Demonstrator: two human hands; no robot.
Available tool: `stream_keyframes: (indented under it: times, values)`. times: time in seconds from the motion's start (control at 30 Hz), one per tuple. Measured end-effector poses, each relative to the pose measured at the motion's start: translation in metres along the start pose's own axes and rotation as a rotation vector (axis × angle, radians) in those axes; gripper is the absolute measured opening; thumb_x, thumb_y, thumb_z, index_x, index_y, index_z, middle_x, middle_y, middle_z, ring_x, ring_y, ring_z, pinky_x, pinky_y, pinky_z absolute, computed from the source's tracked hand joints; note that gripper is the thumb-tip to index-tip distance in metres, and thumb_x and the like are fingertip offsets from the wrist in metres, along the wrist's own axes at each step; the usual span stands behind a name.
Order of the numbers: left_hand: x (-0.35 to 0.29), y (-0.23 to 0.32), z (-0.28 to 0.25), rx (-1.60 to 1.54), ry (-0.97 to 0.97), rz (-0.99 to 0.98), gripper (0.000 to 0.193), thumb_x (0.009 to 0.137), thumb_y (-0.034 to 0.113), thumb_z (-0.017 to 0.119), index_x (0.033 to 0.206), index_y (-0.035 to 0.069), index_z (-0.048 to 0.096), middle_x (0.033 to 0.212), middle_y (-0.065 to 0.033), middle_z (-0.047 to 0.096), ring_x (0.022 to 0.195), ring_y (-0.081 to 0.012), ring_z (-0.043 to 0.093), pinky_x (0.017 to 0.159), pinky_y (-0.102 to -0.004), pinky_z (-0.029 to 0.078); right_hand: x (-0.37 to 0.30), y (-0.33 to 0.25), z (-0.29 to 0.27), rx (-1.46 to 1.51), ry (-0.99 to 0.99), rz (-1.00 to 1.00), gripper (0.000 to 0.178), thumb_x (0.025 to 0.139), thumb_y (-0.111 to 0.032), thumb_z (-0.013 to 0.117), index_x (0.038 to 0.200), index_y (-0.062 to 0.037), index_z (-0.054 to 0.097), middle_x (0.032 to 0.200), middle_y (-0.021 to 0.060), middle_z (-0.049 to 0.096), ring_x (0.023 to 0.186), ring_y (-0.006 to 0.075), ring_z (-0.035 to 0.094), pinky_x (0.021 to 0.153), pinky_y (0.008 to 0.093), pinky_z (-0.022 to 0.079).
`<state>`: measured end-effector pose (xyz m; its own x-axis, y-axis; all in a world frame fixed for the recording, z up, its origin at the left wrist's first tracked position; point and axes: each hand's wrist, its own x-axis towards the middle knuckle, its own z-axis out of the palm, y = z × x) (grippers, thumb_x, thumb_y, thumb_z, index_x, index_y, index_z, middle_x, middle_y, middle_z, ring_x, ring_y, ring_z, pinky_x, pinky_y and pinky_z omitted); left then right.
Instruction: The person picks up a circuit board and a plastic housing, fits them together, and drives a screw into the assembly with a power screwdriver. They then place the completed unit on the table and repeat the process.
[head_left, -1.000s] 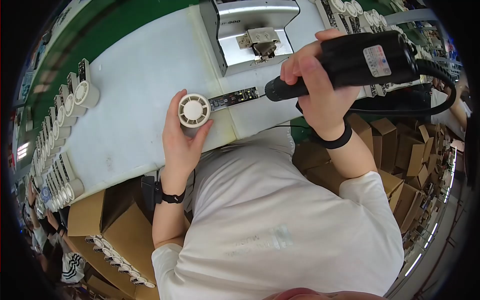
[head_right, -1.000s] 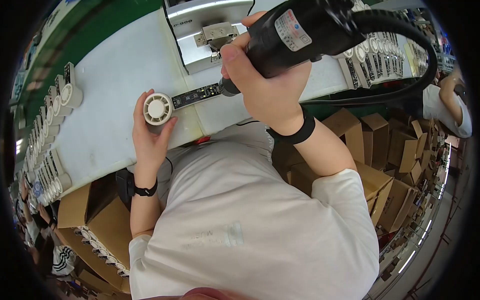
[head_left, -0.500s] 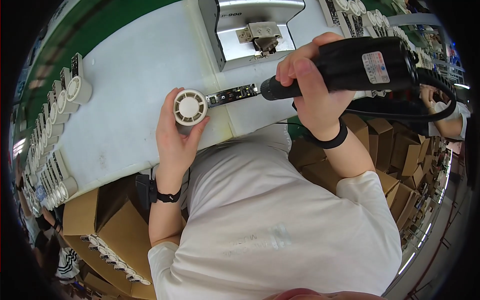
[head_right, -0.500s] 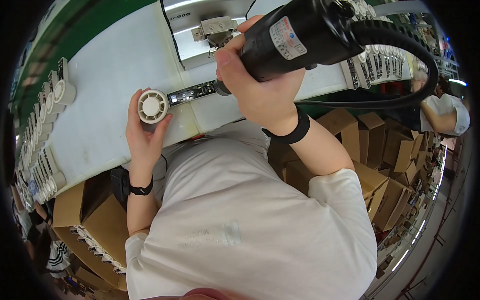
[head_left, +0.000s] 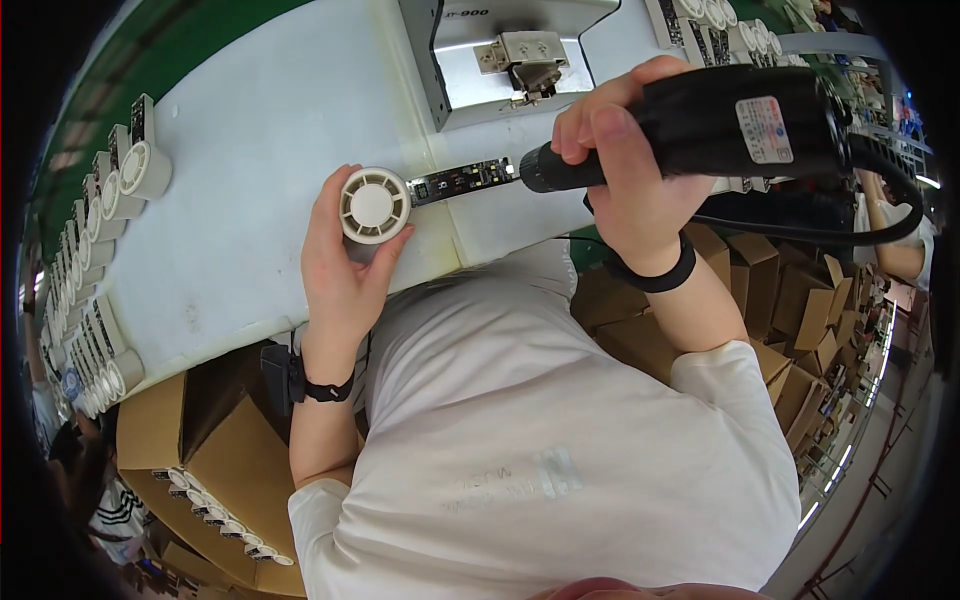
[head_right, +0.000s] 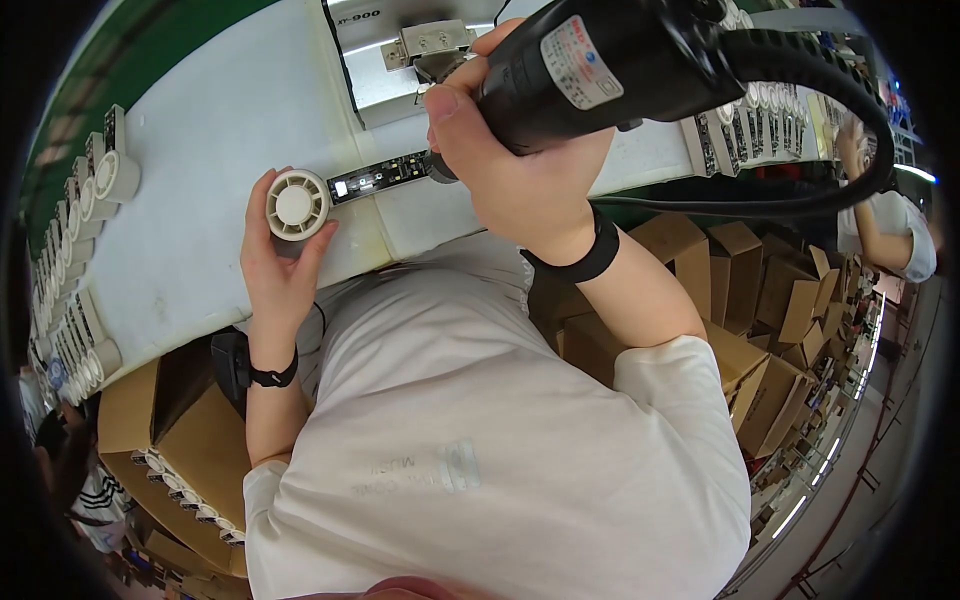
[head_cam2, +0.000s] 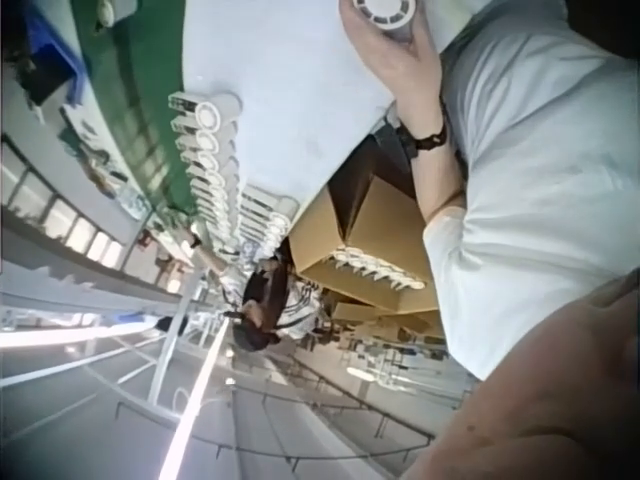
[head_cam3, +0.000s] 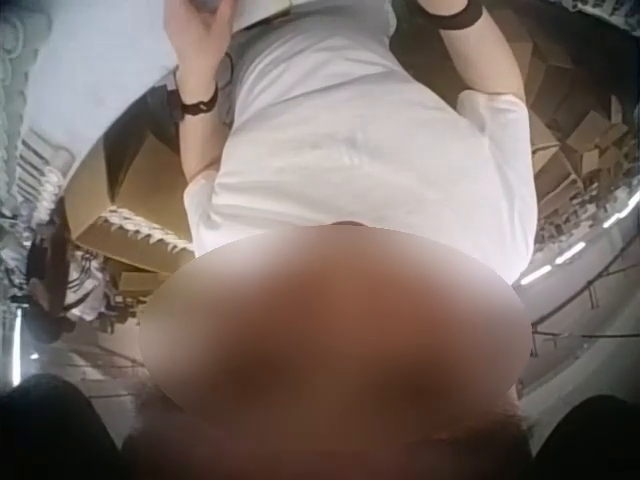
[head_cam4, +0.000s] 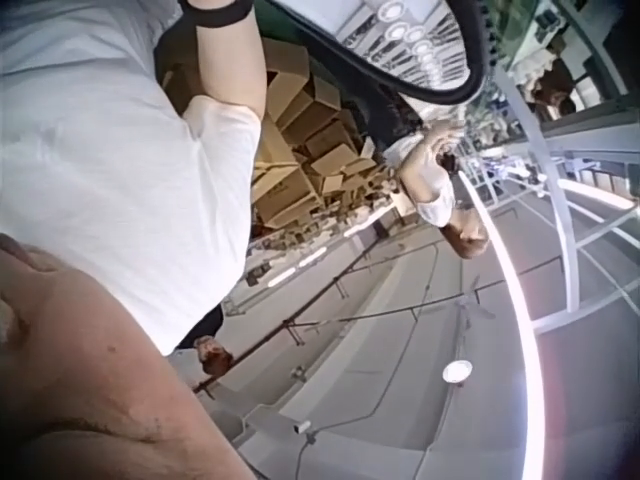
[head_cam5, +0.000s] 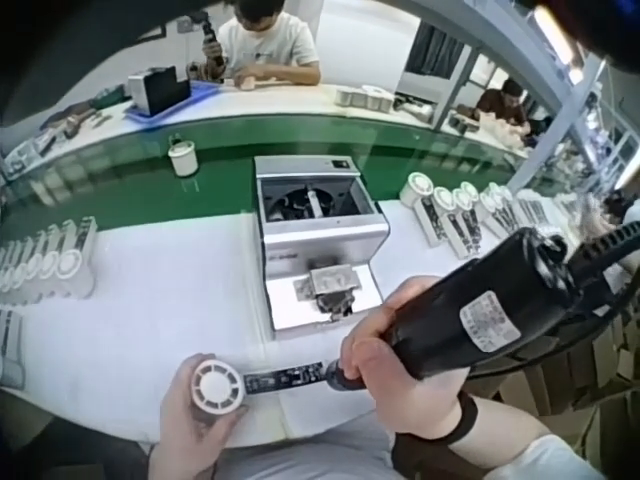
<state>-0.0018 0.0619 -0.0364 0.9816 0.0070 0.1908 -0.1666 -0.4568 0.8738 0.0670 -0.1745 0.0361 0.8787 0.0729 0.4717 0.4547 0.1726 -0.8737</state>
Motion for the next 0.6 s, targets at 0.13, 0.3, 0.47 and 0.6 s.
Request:
stream_keyframes:
  times: [0.13,0.3,0.47,0.6]
  values:
    - [0.0,0.0,0.0,0.004,0.0,0.007,0.07,0.079,0.004,0.08,0.139,-0.002,0.044,0.127,-0.0194,0.059,0.115,-0.0298,0.062,0.095,-0.037,0.051,-0.001,0.005,0.001,0.02,-0.017,-0.021,0.03,0.09,0.006,0.053,0.116,-0.0015,0.041,0.075,0.01,0.056,0.059,0.0184,0.053,0.06,0.0378,0.051]
    - [0.0,-0.001,0.001,0.004,0.011,0.01,0.07,0.079,0.004,0.08,0.138,-0.002,0.044,0.128,-0.0195,0.059,0.114,-0.03,0.062,0.094,-0.0368,0.051,0.001,-0.001,0.007,-0.085,-0.058,0.031,0.032,0.089,0.007,0.054,0.117,-0.0019,0.041,0.075,0.0111,0.057,0.059,0.0189,0.053,0.061,0.0372,0.051]
    - [0.0,-0.001,0.001,0.004,0.003,-0.007,0.07,0.078,0.005,0.08,0.139,-0.002,0.044,0.128,-0.0195,0.058,0.114,-0.0303,0.062,0.095,-0.0368,0.051,-0.003,-0.001,0.008,-0.058,-0.078,-0.011,0.034,0.088,0.007,0.055,0.119,-0.0013,0.041,0.075,0.0117,0.057,0.059,0.0193,0.053,0.061,0.0369,0.051]
    - [0.002,0.007,0.0,0.02,0.001,-0.06,0.07,0.079,0.005,0.079,0.139,-0.001,0.044,0.129,-0.0196,0.058,0.115,-0.0303,0.062,0.095,-0.0366,0.051,0.01,-0.013,0.004,-0.154,-0.214,0.025,0.037,0.087,0.008,0.055,0.121,-0.0004,0.042,0.076,0.0113,0.057,0.06,0.0196,0.053,0.061,0.0373,0.051]
